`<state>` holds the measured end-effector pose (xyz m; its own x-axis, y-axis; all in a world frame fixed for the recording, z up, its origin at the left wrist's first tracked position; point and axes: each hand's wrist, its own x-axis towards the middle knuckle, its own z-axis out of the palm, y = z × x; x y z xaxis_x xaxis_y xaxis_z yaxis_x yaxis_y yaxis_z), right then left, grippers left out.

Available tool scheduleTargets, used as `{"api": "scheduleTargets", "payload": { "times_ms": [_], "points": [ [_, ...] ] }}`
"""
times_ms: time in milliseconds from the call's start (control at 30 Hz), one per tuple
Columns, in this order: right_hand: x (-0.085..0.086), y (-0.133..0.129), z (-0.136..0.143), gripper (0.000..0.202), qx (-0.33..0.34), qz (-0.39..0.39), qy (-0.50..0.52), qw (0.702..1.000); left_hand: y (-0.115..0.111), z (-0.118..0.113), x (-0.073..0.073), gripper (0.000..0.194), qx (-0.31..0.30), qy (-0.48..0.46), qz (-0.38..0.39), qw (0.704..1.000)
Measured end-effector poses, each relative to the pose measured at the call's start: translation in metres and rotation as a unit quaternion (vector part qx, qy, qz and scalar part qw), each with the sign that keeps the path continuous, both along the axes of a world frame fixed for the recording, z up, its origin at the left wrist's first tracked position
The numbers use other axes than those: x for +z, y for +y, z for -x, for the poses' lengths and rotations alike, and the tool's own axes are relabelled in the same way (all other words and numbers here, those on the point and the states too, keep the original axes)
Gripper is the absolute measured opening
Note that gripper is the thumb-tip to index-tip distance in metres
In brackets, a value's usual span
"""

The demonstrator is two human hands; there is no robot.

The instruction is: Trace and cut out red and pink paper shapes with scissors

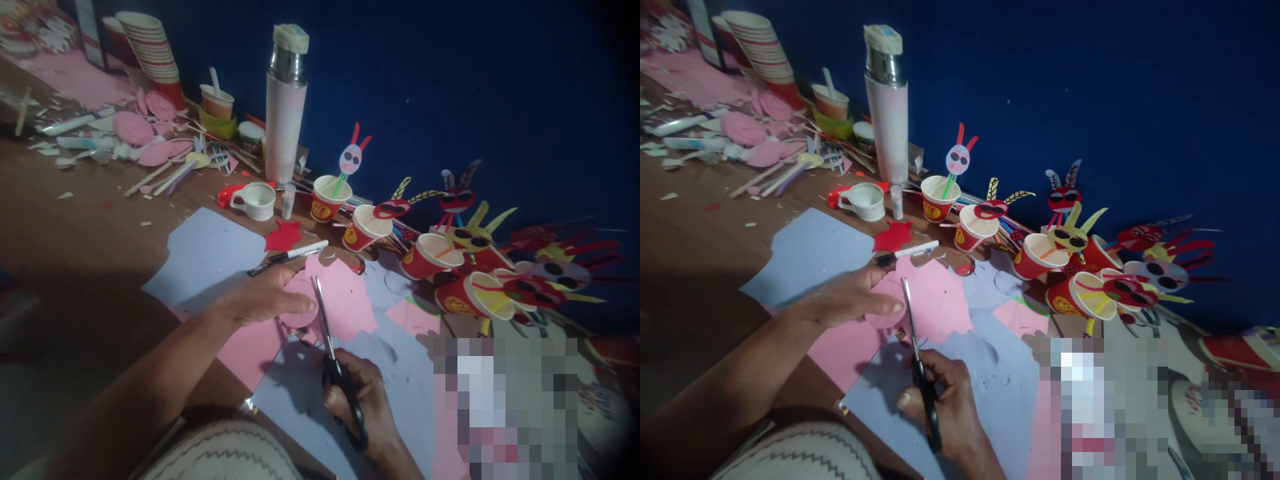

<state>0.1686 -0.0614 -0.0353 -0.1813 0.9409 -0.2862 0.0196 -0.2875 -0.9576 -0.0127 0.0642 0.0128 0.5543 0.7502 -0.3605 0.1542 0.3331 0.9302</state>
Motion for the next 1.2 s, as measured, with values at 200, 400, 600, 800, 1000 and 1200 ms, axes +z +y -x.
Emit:
{"api": "scheduleTargets", "payload": {
  "times_ms": [200, 400, 600, 800, 1000, 1200],
  "points": [
    [-0.0032, -0.0006, -0.0014, 0.029, -0.027, -0.018, -0.024, 0.999, -0.0012, -0.0060, -0.0040, 0.022, -0.031, -0.074, 0.052, 0.995],
    [-0.0050, -0.0008, -0.0015, 0.033, -0.018, -0.005, -0.003, 1.000, -0.0030, -0.0080, -0.0031, 0.017, 0.010, -0.039, 0.049, 0.998],
    [-0.0091, -0.0031, -0.0025, 0.042, -0.006, -0.003, 0.020, 1.000, -0.0034, -0.0060, 0.0034, 0.020, 0.085, 0.087, -0.030, 0.992],
    [-0.0092, -0.0036, -0.0030, 0.042, 0.006, -0.010, 0.023, 1.000, -0.0030, -0.0045, 0.0039, 0.020, 0.054, 0.113, -0.031, 0.992],
    [-0.0070, -0.0029, -0.0021, 0.041, 0.011, -0.012, 0.011, 1.000, -0.0028, -0.0037, 0.0041, 0.021, 0.041, 0.089, -0.052, 0.994],
    [-0.0036, -0.0022, -0.0011, 0.040, 0.003, -0.008, 0.006, 1.000, -0.0027, -0.0030, 0.0012, 0.013, 0.043, 0.068, -0.064, 0.995]
  ]
}}
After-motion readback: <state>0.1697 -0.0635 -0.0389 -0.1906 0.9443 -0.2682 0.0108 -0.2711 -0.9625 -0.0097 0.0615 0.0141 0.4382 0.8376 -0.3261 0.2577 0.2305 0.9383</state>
